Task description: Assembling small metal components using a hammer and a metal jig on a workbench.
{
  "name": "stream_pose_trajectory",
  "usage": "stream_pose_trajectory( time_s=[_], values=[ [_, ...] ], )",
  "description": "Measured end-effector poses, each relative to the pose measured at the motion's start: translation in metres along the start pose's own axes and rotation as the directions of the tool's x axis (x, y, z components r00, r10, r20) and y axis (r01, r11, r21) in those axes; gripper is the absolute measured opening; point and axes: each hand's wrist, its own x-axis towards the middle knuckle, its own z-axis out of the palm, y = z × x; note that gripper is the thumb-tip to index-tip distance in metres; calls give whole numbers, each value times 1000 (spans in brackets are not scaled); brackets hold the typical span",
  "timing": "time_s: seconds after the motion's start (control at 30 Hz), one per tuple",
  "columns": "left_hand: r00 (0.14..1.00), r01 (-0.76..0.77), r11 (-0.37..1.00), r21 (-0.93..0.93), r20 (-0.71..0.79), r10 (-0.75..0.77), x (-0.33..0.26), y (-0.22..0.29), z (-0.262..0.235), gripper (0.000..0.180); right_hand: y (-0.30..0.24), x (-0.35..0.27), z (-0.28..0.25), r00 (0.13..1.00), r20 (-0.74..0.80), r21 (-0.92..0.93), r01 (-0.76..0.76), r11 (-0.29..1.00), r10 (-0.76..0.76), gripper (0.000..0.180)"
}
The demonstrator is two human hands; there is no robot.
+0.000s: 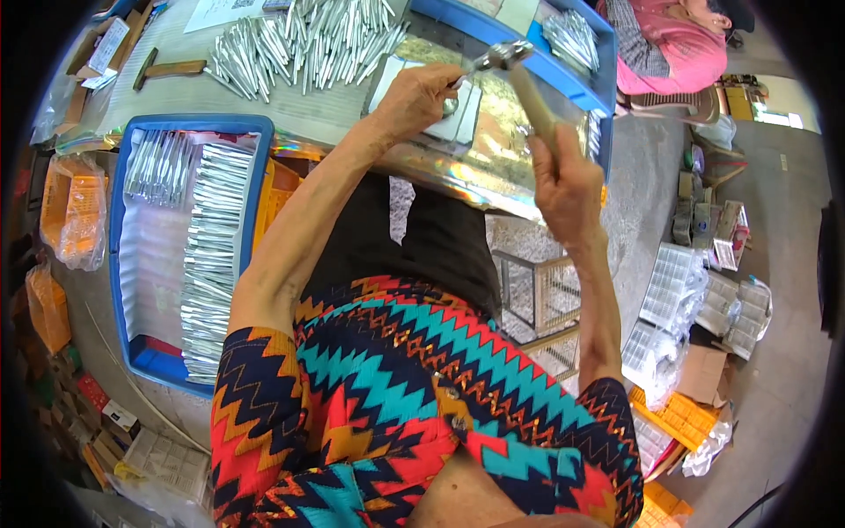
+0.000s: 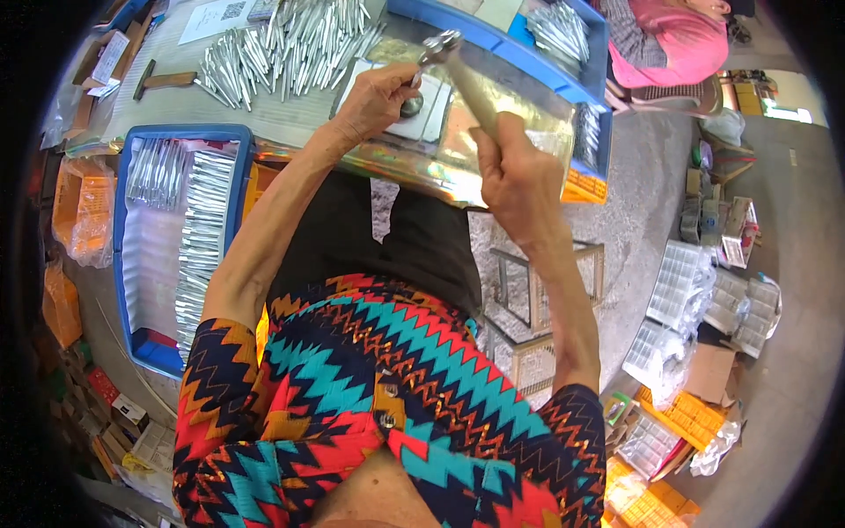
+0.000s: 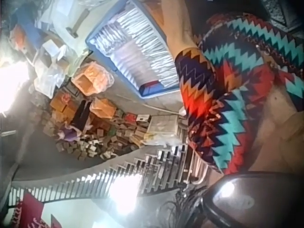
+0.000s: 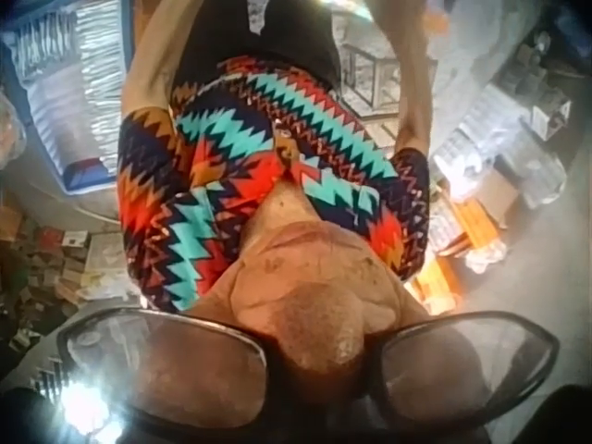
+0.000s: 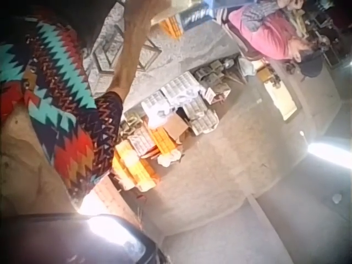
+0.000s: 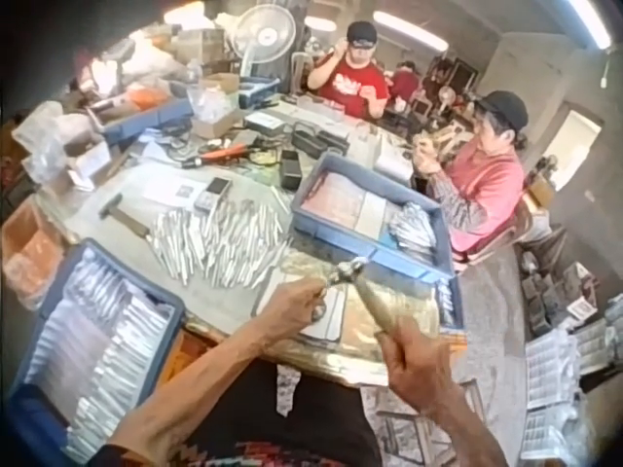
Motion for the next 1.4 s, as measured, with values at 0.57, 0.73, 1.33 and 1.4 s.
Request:
stream_pose_trajectory(
  time_s=[0.57, 0.73, 1.33, 1.4],
  values=[
    [1000, 1, 997, 78, 22, -3, -8, -6, -2, 13, -16, -4, -15, 984, -66, 205, -149, 967, 165, 15],
    [1000, 28, 999, 25, -7, -28, -2, -6, 1, 10, 22, -47, 45, 871, 13, 469, -439, 766, 491, 24],
    [810, 346, 414, -842, 46, -585, -33, 7, -50, 21, 46, -107, 134, 572, 556, 628, -764, 146, 603, 41],
    [792, 359, 468, -807, -2, -611, -43, 15, -64, 21, 50, -116, 135, 627, 497, 612, -743, 271, 600, 42]
  ],
)
